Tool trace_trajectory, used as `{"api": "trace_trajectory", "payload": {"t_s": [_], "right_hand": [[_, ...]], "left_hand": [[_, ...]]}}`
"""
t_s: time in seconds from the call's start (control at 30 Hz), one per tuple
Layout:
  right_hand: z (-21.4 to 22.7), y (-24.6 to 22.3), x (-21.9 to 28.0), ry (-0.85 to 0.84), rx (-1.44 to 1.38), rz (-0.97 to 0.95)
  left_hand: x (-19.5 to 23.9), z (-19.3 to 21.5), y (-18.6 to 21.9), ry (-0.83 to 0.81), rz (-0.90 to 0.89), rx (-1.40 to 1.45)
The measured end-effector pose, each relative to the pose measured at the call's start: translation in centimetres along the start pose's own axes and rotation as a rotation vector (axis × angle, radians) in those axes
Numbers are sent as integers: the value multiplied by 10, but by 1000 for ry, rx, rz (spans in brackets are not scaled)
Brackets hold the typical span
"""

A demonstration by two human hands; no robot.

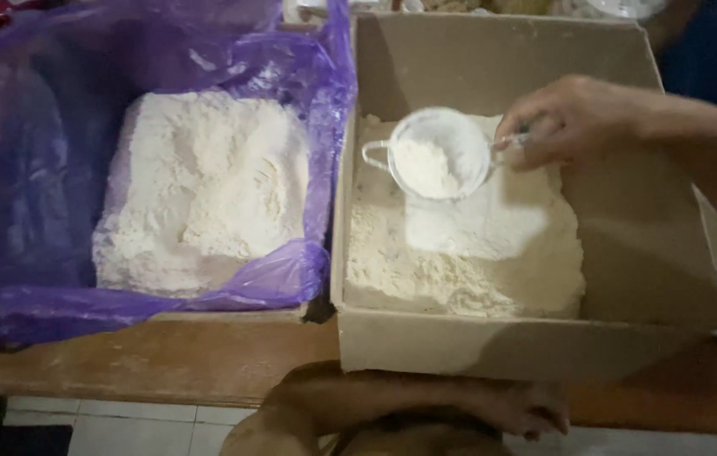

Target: Sifting flour from a cardboard box into a container using a handheld sifter

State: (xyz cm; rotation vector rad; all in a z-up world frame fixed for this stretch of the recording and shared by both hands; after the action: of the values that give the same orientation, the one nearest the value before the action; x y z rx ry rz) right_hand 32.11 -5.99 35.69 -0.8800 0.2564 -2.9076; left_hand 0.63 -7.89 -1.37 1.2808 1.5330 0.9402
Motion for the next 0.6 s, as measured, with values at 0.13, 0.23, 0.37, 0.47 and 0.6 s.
{"api": "trace_trajectory", "payload": {"t_s": [0.13, 0.23, 0.37, 0.47, 0.6], "right_hand": [[35, -31, -1, 127, -77, 221], [53, -100, 36, 193, -222, 205], [45, -159, 34, 161, -359, 199], [32, -176, 17, 77, -529, 232], [23, -195, -9, 129, -341, 461]], "left_hand": [[-7, 0, -18, -67, -138, 19], [-11, 3, -5, -32, -197, -138], [-4, 4, 32, -55, -167, -391], [0, 5, 50, -26, -256, -552], [-3, 7, 44, -30, -386, -563]]}}
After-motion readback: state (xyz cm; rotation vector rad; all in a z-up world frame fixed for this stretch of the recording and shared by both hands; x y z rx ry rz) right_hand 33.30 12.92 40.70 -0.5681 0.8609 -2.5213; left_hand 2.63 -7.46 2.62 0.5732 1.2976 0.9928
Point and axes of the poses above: each hand's wrist, its own x-axis away from the middle knuckle, its own z-axis out of the back of the hand, y = z × x, the point moved 7 cm from there along -x, towards the middle knuckle, and after that the axes turned 4 degrees about -z, right-handed, at the moved point
